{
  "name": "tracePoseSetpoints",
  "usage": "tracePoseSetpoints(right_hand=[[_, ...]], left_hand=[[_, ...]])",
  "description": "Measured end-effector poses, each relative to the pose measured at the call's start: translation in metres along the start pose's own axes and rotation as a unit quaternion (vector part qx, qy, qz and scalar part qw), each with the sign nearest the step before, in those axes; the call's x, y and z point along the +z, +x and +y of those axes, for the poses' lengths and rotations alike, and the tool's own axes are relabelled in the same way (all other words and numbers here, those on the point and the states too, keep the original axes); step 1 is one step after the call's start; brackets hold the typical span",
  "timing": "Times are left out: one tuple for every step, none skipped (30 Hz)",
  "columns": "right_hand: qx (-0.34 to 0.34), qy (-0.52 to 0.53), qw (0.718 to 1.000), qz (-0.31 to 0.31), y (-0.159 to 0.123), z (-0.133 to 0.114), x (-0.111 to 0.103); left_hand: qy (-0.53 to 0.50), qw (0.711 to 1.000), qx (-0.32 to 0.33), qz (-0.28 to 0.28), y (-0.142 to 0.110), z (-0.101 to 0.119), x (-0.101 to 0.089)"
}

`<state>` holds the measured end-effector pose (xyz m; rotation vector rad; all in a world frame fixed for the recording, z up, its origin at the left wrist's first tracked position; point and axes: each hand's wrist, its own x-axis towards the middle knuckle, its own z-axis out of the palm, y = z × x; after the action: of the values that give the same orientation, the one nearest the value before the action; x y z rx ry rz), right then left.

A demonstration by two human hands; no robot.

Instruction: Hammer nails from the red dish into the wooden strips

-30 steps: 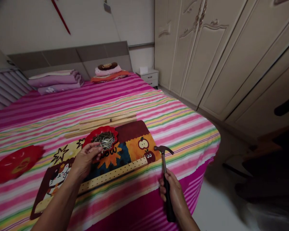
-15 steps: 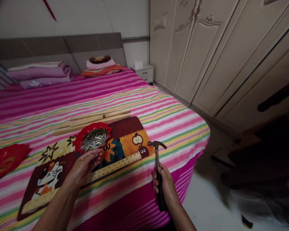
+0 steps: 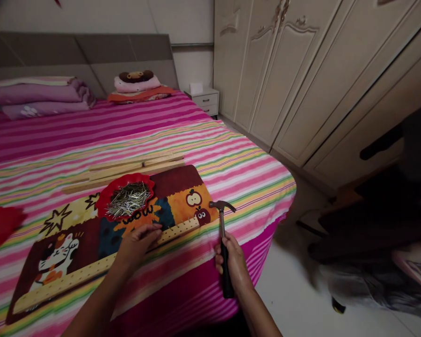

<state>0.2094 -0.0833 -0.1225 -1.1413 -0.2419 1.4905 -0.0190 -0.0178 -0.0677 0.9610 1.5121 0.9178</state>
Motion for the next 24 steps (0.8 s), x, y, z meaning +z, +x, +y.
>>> tracePoseSetpoints(right_hand=[[0.0,-0.001,1.0,0.0,0.0,0.0,0.0],[0.001,-0.001,1.0,0.001,0.0,0.0,0.0],[0.001,-0.001,1.0,0.001,0.0,0.0,0.0],[0.001,-0.002,1.0,0.001,0.0,0.0,0.001],[0.0,-0.002,1.0,0.001,0.0,0.0,0.001],[0.0,-0.003,1.0,0.001,0.0,0.0,0.001],[-0.002,-0.004,1.0,0.001,0.0,0.0,0.001],[-0.004,-0.006,1.0,0.001,-0.001,0.0,0.001],[-0.006,-0.008,1.0,0.001,-0.001,0.0,0.002],[-0.01,-0.01,1.0,0.001,-0.001,0.0,0.002],[-0.013,-0.014,1.0,0.002,-0.001,0.001,0.003],[-0.018,-0.019,1.0,0.003,-0.001,0.001,0.003],[-0.024,-0.025,0.999,0.005,-0.002,0.002,0.004],[-0.03,-0.033,0.999,0.008,-0.002,0.003,0.004],[-0.038,-0.043,0.998,0.012,-0.004,0.003,0.005],[-0.047,-0.055,0.997,0.016,-0.007,0.004,0.006],[-0.056,-0.067,0.996,0.02,-0.01,0.004,0.008],[-0.065,-0.077,0.995,0.025,-0.015,0.004,0.009],[-0.072,-0.091,0.993,0.027,-0.021,0.003,0.01],[-0.077,-0.113,0.99,0.025,-0.028,0.001,0.012],[-0.083,-0.145,0.986,0.017,-0.035,-0.002,0.014],[-0.094,-0.187,0.978,0.003,-0.042,-0.005,0.016],[-0.113,-0.24,0.964,-0.018,-0.05,-0.009,0.018],[-0.139,-0.297,0.944,-0.044,-0.057,-0.012,0.02]], left_hand=[[0.007,1.0,0.015,0.008,0.001,-0.001,0.002],[0.016,0.999,0.029,0.013,0.001,-0.003,0.004],[0.029,0.999,0.041,0.015,0.002,-0.004,0.005],[0.045,0.998,0.048,0.017,0.003,-0.005,0.006],[0.065,0.996,0.053,0.018,0.003,-0.007,0.006],[0.089,0.994,0.057,0.021,0.004,-0.008,0.006],[0.113,0.991,0.063,0.025,0.004,-0.008,0.006],[0.138,0.987,0.071,0.031,0.004,-0.009,0.006],[0.16,0.983,0.081,0.037,0.005,-0.01,0.006],[0.18,0.979,0.09,0.04,0.005,-0.01,0.006],[0.198,0.974,0.099,0.041,0.005,-0.011,0.006],[0.213,0.97,0.106,0.041,0.005,-0.012,0.006],[0.228,0.966,0.114,0.039,0.005,-0.012,0.005],[0.242,0.962,0.124,0.035,0.005,-0.013,0.005],[0.257,0.956,0.137,0.031,0.005,-0.013,0.005],[0.271,0.95,0.151,0.028,0.005,-0.013,0.005],[0.284,0.944,0.166,0.026,0.005,-0.012,0.005],[0.295,0.938,0.179,0.024,0.004,-0.012,0.005],[0.303,0.935,0.186,0.023,0.004,-0.011,0.004],[0.308,0.932,0.19,0.021,0.004,-0.011,0.004],[0.311,0.931,0.191,0.018,0.005,-0.01,0.004],[0.313,0.93,0.19,0.015,0.005,-0.01,0.004],[0.314,0.93,0.189,0.013,0.005,-0.01,0.003],[0.314,0.93,0.189,0.011,0.005,-0.01,0.003]])
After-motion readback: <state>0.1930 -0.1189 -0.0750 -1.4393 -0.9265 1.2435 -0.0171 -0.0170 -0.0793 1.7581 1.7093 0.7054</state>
